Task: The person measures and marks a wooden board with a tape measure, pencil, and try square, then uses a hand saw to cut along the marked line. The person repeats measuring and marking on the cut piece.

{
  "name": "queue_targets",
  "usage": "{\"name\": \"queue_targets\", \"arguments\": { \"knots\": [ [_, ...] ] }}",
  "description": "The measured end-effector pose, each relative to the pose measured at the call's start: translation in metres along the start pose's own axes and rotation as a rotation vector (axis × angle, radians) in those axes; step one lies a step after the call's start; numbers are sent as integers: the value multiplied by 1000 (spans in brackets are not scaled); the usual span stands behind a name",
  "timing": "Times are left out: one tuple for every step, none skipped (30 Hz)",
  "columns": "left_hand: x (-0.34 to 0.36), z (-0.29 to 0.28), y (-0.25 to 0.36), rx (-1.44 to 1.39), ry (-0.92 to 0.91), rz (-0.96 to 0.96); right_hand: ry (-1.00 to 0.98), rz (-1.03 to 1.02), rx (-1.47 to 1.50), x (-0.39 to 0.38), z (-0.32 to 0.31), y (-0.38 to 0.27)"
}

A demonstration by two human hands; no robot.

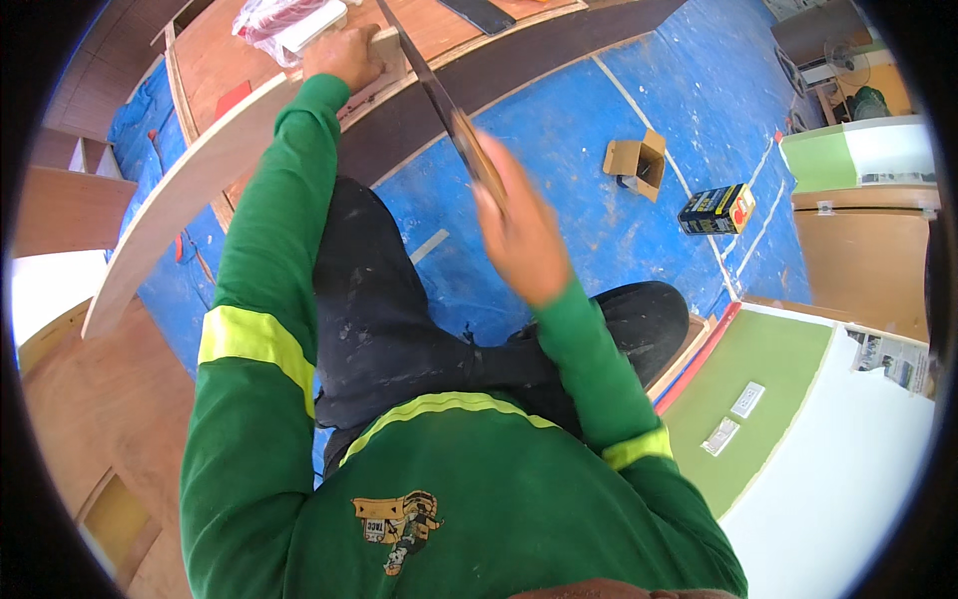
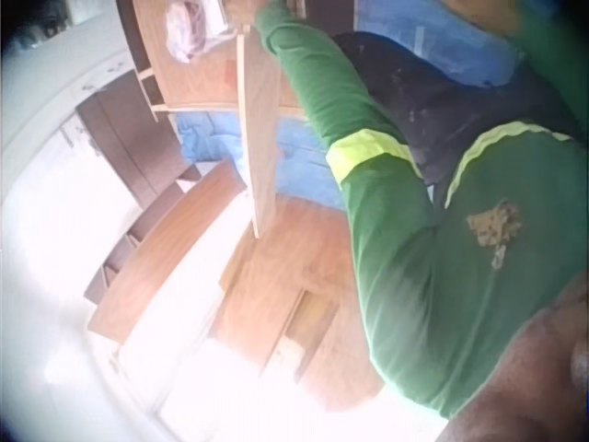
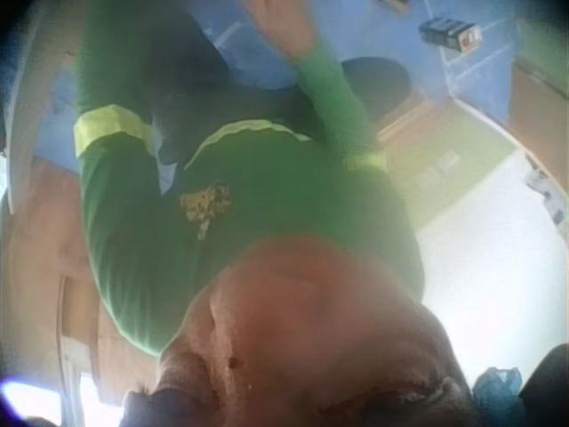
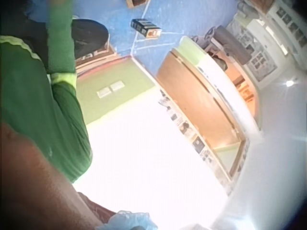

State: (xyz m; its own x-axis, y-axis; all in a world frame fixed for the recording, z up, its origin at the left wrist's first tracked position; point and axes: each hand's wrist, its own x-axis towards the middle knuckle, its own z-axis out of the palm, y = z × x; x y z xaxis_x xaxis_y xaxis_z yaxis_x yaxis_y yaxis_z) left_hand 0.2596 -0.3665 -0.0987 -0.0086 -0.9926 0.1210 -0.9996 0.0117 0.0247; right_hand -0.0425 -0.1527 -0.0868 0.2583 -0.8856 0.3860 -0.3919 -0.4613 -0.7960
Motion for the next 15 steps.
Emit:
{"name": "queue_targets", "arguments": {
  "knots": [
    [-3, -1, 1, -2, -1, 1, -55, 58, -63, -34, -23, -14],
    [-6, -4, 2, 1, -2, -3, -113, 111, -120, -66, -47, -33],
    [-7, -5, 3, 6, -2, -1, -137, 230, -110, -101, -71, -56],
    [-8, -4, 1, 6, 12, 19, -163, 342, -94, -118, -85, -70],
    [-8, -6, 4, 7, 16, 12, -166, 335, -88, -115, -85, -73],
    [-10, -8, 8, 10, 20, 4, -169, 326, -82, -110, -85, -75],
    [-13, -12, 10, 13, 26, -6, -172, 316, -76, -106, -84, -74],
    [-13, -13, 7, 20, 37, -16, -158, 262, -95, -82, -64, -57],
    [-14, -10, 2, 34, 46, -26, -116, 147, -49, -51, -33, -26],
    [-10, -2, 8, 25, 52, -15, -64, 49, -27, -17, -6, 2],
    [-7, 0, 12, 22, 38, -2, -26, 46, -2, 18, 15, 16],
    [0, -1, 17, 22, 32, 12, 16, 36, 23, 46, 29, 26],
    [2, -4, 13, 29, 22, 7, -4, 66, 21, 60, 34, 21],
    [0, -3, 8, 24, 29, 12, -33, 102, 12, 69, 37, 15],
    [-1, -1, 2, 19, 36, 20, -61, 140, 3, 73, 37, 11]
  ]
}}
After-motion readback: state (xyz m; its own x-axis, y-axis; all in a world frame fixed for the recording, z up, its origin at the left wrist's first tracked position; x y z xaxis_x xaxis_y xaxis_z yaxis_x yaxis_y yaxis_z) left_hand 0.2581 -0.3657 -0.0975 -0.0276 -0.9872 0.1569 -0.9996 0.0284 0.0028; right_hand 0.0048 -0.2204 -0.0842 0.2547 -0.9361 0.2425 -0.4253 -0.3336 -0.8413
